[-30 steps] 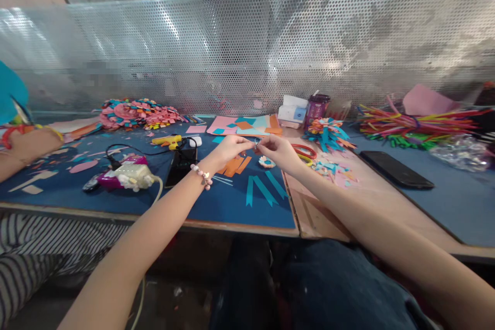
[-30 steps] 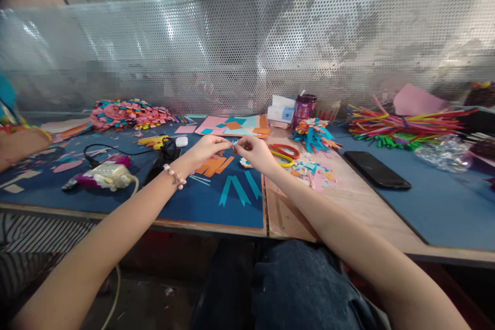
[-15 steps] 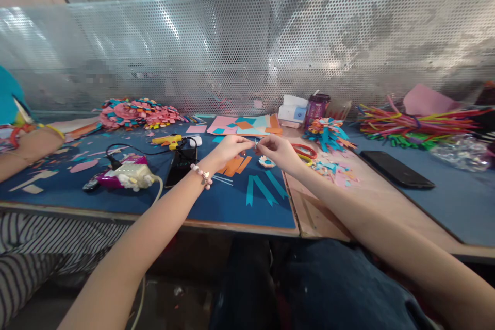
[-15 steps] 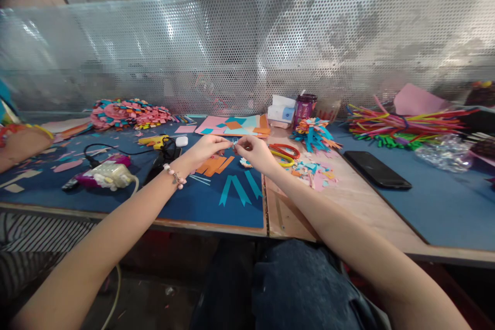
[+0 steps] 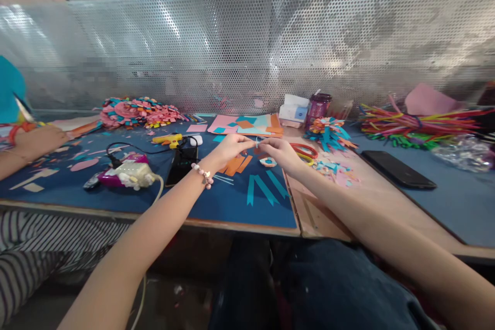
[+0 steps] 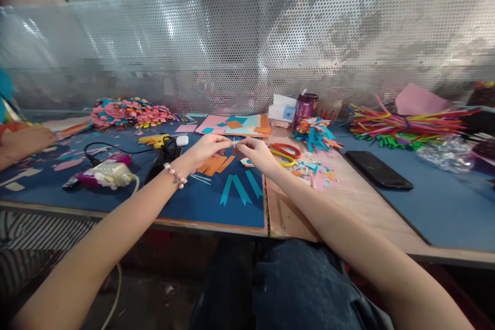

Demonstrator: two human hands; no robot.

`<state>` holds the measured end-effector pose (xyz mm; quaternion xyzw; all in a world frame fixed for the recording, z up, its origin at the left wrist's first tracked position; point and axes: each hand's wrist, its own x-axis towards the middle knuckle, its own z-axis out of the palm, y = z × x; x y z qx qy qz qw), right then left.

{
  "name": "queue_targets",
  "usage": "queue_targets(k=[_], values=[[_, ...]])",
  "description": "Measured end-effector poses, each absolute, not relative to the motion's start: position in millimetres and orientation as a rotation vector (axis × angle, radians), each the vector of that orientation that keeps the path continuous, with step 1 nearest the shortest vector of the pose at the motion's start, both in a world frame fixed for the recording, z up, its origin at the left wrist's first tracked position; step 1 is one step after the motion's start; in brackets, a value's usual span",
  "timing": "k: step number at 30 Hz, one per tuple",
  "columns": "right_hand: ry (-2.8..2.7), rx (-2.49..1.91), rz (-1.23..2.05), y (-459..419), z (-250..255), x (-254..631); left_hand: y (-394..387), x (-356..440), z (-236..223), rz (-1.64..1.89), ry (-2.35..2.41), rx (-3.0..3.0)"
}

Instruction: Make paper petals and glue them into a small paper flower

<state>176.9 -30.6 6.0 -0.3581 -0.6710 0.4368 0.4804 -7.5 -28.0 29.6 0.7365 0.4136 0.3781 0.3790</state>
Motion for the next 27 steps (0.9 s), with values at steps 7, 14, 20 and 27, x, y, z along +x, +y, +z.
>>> queue_targets(k=[7, 14, 20, 27], values=[[-1.567, -0.833, 1.194, -26.5, 2.5, 177.9, -27.4, -7.6, 27.8, 0.981, 1.056, 1.888], [-1.581, -0.807, 1.2, -22.8, -2.3, 178.2, -28.1, -7.3, 27.8, 0.977, 1.06, 1.858], [-1.6, -0.821, 1.172, -23.3, -1.9, 177.6, -29.6, -6.2, 28.6, 0.97, 1.087, 1.845], [-1.621, -0.823, 1.147, -23.6, -1.9, 177.6, -28.7, -5.7, 28.0, 0.972, 1.096, 1.834]])
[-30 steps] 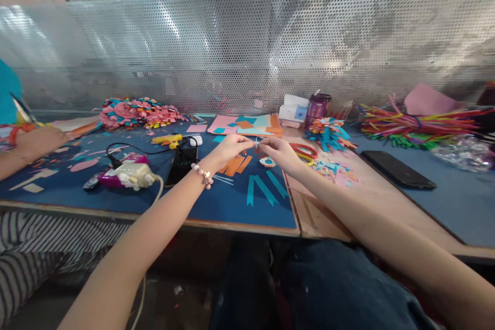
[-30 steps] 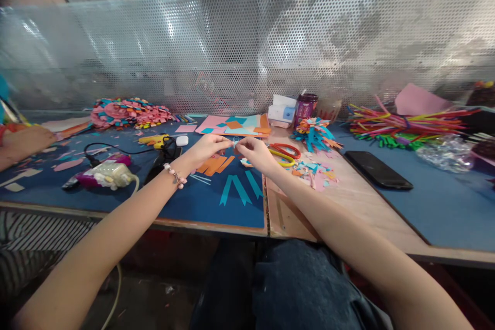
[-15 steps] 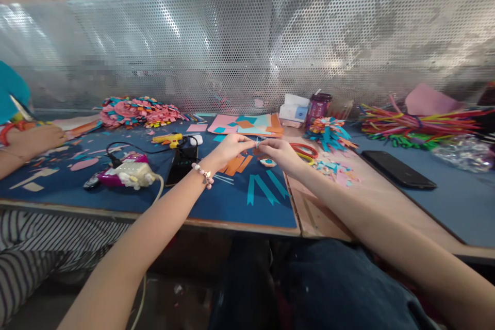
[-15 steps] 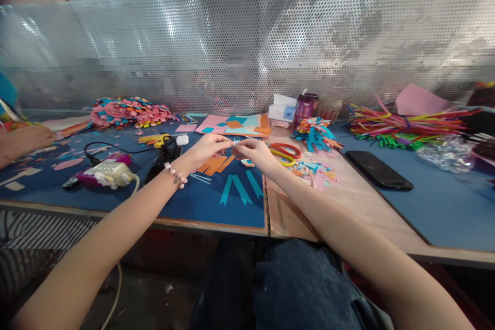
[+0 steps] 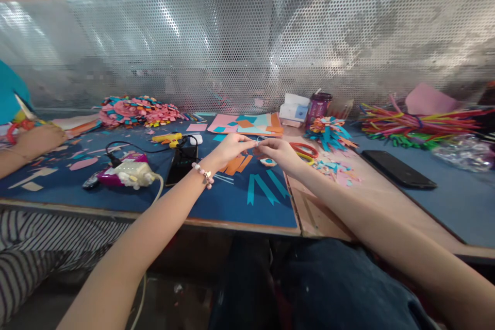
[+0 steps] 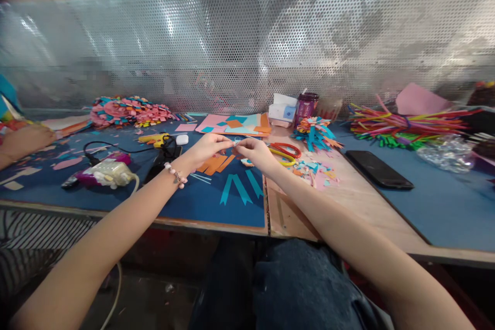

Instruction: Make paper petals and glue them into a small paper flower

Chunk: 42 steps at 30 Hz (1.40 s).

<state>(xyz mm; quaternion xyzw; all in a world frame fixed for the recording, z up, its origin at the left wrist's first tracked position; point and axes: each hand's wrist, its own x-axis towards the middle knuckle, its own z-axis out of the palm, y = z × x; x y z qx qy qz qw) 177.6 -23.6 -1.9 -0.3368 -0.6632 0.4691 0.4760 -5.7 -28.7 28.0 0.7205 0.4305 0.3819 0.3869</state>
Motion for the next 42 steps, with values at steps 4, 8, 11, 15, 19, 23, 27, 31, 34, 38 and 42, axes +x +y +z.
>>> queue_targets(k=[4, 8, 11, 15, 19, 23, 27, 31, 34, 38, 42], values=[[-1.62, -0.828, 1.138, -24.8, -1.2, 177.2, -28.5, -5.5, 27.7, 0.97, 1.096, 1.835], [-1.615, -0.827, 1.138, -26.3, 0.1, 176.2, -28.5, -5.3, 27.4, 0.965, 1.103, 1.822], [-1.615, -0.828, 1.145, -26.4, 0.3, 176.3, -29.3, -5.5, 27.9, 0.961, 1.104, 1.816], [-1.615, -0.828, 1.154, -26.3, 0.4, 177.2, -30.3, -6.4, 28.9, 0.964, 1.093, 1.839], [-1.6, -0.846, 1.161, -27.0, 1.5, 176.9, -29.8, -6.6, 29.3, 0.974, 1.088, 1.875], [-1.575, -0.861, 1.167, -28.4, 2.9, 176.0, -29.3, -6.3, 29.3, 0.985, 1.09, 1.893], [-1.598, -0.878, 1.14, -30.5, 4.3, 176.2, -30.0, -6.4, 29.6, 0.978, 1.085, 1.884], [-1.632, -0.892, 1.094, -31.7, 4.9, 176.8, -30.7, -6.6, 29.9, 0.973, 1.096, 1.875], [-1.647, -0.889, 1.075, -31.9, 5.2, 176.9, -30.9, -6.3, 29.9, 0.979, 1.13, 1.852], [-1.671, -0.897, 1.048, -32.5, 6.1, 176.4, -31.4, -5.3, 30.7, 1.001, 1.174, 1.861], [-1.714, -0.905, 0.998, -33.9, 7.1, 175.6, -32.9, -4.1, 32.2, 1.009, 1.149, 1.848]])
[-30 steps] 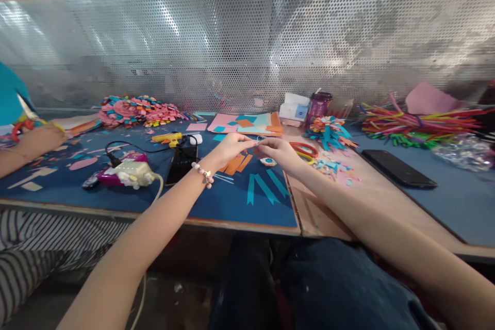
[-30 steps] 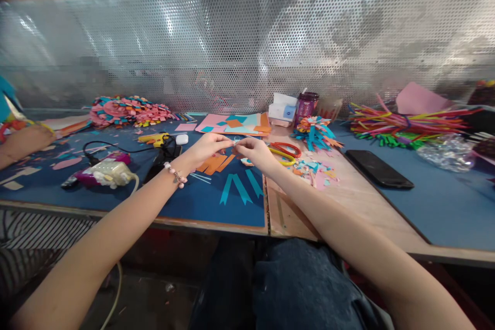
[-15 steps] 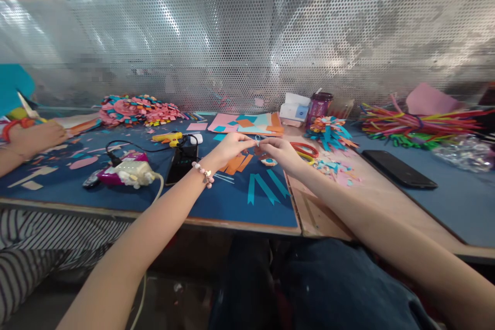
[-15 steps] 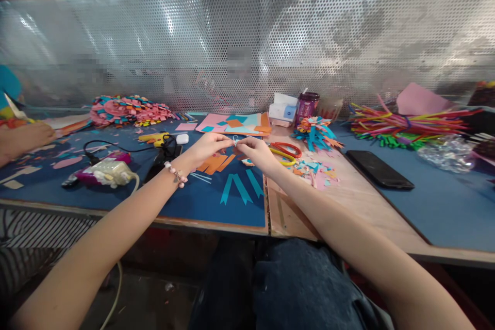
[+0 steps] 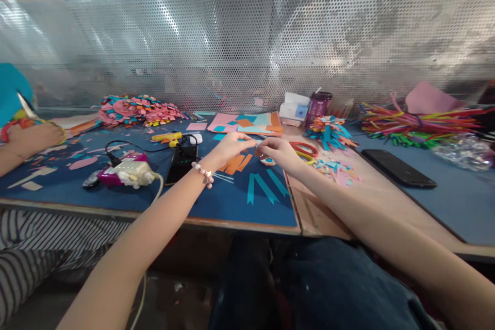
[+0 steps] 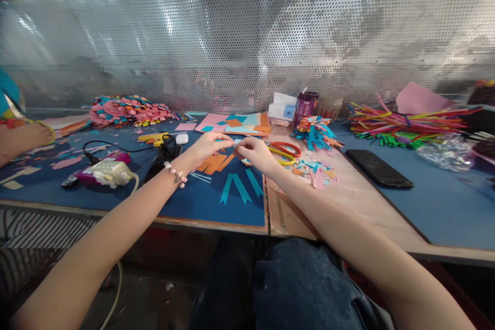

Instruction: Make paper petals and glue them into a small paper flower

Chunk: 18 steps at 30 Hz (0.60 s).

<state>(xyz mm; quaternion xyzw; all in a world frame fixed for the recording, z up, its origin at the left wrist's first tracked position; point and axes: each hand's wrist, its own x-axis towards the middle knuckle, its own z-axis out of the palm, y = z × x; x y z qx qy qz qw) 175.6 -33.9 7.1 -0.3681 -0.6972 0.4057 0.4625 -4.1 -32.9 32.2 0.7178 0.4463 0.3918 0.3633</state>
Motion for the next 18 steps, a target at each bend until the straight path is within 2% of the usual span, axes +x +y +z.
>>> queue_targets(k=[10, 18], values=[[-1.741, -0.911, 0.956, -36.2, 7.6, 173.5, -31.0, -3.6, 29.9, 1.053, 1.096, 1.856], [-1.61, -0.886, 1.114, -35.8, 6.3, 173.7, -33.4, -3.3, 33.5, 1.046, 1.091, 1.846]])
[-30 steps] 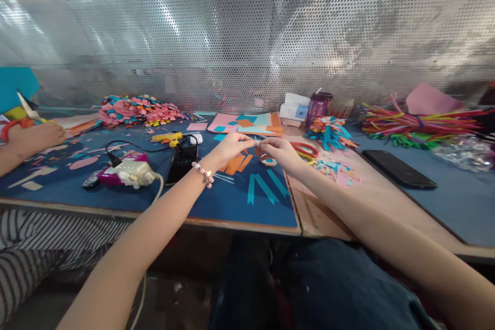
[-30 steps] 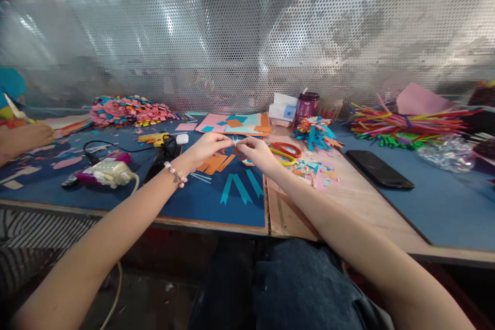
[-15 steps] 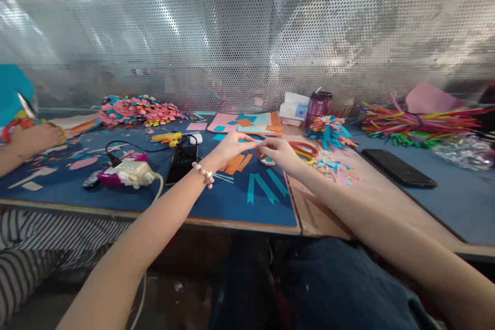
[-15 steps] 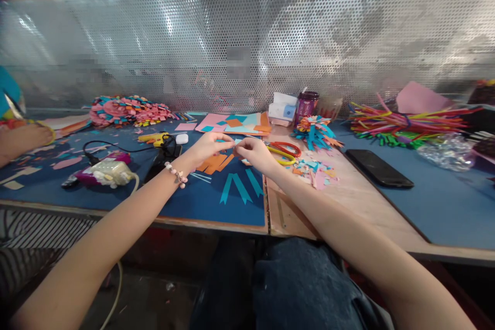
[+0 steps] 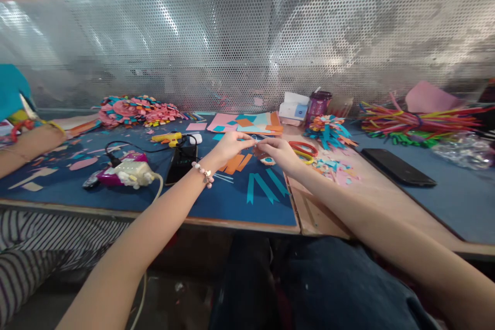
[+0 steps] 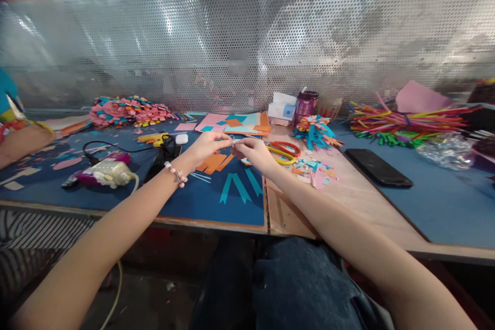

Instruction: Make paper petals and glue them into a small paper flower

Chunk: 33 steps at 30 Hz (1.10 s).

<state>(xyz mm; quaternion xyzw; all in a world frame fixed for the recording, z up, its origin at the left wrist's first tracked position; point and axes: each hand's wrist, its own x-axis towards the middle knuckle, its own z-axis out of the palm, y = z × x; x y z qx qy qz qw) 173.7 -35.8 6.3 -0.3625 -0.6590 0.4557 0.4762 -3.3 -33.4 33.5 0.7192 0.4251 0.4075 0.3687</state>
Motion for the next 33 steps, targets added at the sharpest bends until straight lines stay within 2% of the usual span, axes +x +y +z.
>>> queue_targets(k=[13, 20, 33], values=[[-1.596, -0.839, 1.13, -29.9, 1.0, 174.8, -31.2, -4.6, 31.2, 1.051, 1.11, 1.81], [-1.436, -0.726, 1.394, -31.5, 2.7, 175.5, -26.5, -6.2, 28.5, 1.048, 1.047, 1.762], [-1.255, -0.648, 1.612, -33.4, -0.3, 173.5, -29.2, -5.5, 30.3, 1.038, 1.009, 1.765]])
